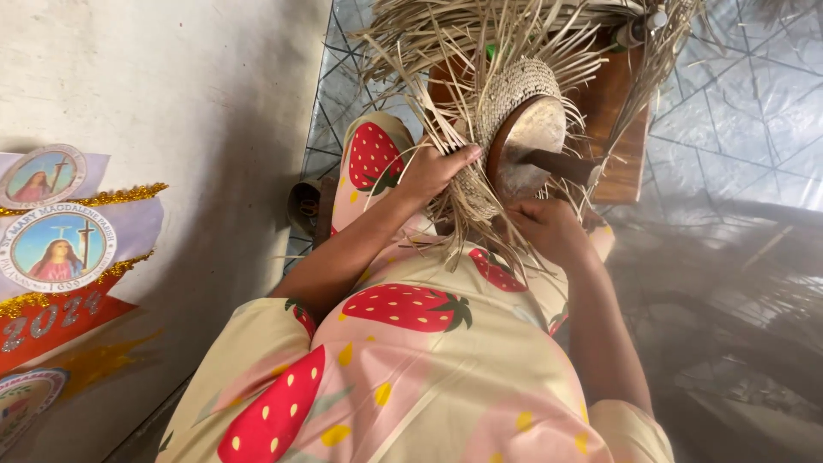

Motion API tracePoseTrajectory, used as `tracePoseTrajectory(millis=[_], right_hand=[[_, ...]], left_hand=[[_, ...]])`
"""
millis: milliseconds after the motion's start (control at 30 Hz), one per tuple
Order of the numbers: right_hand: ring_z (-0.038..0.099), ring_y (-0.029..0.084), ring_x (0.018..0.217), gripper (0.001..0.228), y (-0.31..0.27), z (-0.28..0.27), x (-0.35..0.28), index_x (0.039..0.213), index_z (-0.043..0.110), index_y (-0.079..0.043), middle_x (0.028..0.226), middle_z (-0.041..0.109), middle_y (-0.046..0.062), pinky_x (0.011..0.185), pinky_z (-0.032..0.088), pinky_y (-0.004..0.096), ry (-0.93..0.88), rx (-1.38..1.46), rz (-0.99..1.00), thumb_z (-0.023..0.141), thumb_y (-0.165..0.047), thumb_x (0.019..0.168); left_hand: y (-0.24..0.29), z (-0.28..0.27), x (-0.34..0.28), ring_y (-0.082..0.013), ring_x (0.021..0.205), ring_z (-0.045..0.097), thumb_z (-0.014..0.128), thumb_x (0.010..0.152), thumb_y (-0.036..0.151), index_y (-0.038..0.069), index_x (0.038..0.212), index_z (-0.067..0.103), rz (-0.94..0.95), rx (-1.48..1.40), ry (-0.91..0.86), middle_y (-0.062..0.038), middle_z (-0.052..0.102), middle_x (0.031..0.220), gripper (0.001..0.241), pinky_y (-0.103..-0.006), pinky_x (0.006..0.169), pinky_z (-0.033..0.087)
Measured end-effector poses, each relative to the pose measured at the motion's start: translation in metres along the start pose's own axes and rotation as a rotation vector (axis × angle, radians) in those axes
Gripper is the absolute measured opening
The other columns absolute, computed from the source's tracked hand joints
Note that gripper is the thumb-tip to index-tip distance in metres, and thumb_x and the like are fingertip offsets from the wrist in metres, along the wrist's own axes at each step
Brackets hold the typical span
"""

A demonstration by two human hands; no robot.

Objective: A person is weaving a straw hat, meticulously tucking in loose fibers to finish the brim.

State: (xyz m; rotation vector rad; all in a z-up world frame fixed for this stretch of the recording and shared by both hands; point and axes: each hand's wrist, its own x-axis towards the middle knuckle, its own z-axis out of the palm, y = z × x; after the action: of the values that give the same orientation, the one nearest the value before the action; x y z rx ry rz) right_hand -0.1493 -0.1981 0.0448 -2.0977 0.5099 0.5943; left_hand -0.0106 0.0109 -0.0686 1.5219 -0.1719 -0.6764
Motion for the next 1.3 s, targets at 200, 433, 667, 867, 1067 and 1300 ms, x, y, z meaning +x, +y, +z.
tracePoseTrajectory(millis=[200, 433, 667, 867, 1067, 1300], right_hand=[[0.075, 0.017, 0.072, 0.018, 0.0, -0.002, -0.04, 0.096, 0.083, -0.018, 0.069, 0.079, 0.002, 0.078, 0.055, 0.034, 0.002, 0.119, 0.074, 0.068, -0.028, 0.097], [0.08, 0.032, 0.092, 0.03, 0.001, -0.028, -0.099, 0.122, 0.08, -0.013, 0.085, 0.083, 0.014, 0.089, 0.057, 0.048, 0.013, -0.015, 0.146, 0.068, -0.03, 0.1], [0.058, 0.026, 0.091, 0.018, -0.029, -0.05, -0.159, 0.103, 0.066, -0.023, 0.096, 0.067, 0.002, 0.085, 0.047, 0.039, 0.254, -0.465, 0.285, 0.049, -0.029, 0.104], [0.08, 0.021, 0.096, 0.031, 0.063, 0.034, -0.086, 0.101, 0.081, -0.029, 0.094, 0.082, -0.003, 0.079, 0.064, 0.038, 0.068, -0.983, 0.321, 0.056, -0.045, 0.095], [0.082, 0.028, 0.095, 0.031, 0.179, 0.004, -0.053, 0.11, 0.083, -0.02, 0.098, 0.084, 0.006, 0.071, 0.063, 0.044, -0.113, -0.958, 0.467, 0.057, -0.029, 0.097], [0.066, 0.023, 0.104, 0.026, 0.055, -0.076, -0.014, 0.131, 0.074, -0.003, 0.106, 0.075, 0.017, 0.097, 0.053, 0.04, 0.784, 0.285, -0.263, 0.057, -0.01, 0.112]], left_hand=[[-0.014, -0.001, 0.011, -0.0165, 0.065, 0.058, 0.083, 0.09, 0.027, 0.006, 0.081, 0.078, 0.074, 0.016, 0.013, -0.01, 0.068, 0.066, 0.023, -0.035, 0.068, 0.053], [0.002, -0.003, 0.002, -0.0299, 0.083, 0.071, 0.077, 0.1, 0.034, 0.003, 0.107, 0.082, 0.119, 0.015, -0.073, -0.019, 0.078, 0.095, 0.032, -0.0464, 0.085, 0.055], [0.044, 0.005, -0.007, -0.0077, 0.043, 0.022, 0.069, 0.099, 0.048, 0.026, 0.06, 0.03, 0.119, 0.205, -0.028, 0.01, 0.027, 0.051, 0.059, -0.0295, 0.046, 0.022], [-0.006, 0.01, -0.001, -0.02, 0.083, 0.069, 0.085, 0.089, 0.027, 0.002, 0.097, 0.082, 0.049, -0.025, 0.111, -0.016, 0.079, 0.087, 0.026, -0.0428, 0.081, 0.056], [-0.007, 0.009, -0.007, -0.0254, 0.08, 0.073, 0.082, 0.093, 0.031, 0.001, 0.098, 0.083, 0.026, 0.084, 0.133, -0.02, 0.078, 0.083, 0.031, -0.0444, 0.076, 0.056], [0.019, 0.018, -0.017, -0.0348, 0.066, 0.072, 0.065, 0.11, 0.036, 0.002, 0.095, 0.074, 0.277, 0.278, 0.164, -0.019, 0.068, 0.067, 0.038, -0.0301, 0.061, 0.05]])
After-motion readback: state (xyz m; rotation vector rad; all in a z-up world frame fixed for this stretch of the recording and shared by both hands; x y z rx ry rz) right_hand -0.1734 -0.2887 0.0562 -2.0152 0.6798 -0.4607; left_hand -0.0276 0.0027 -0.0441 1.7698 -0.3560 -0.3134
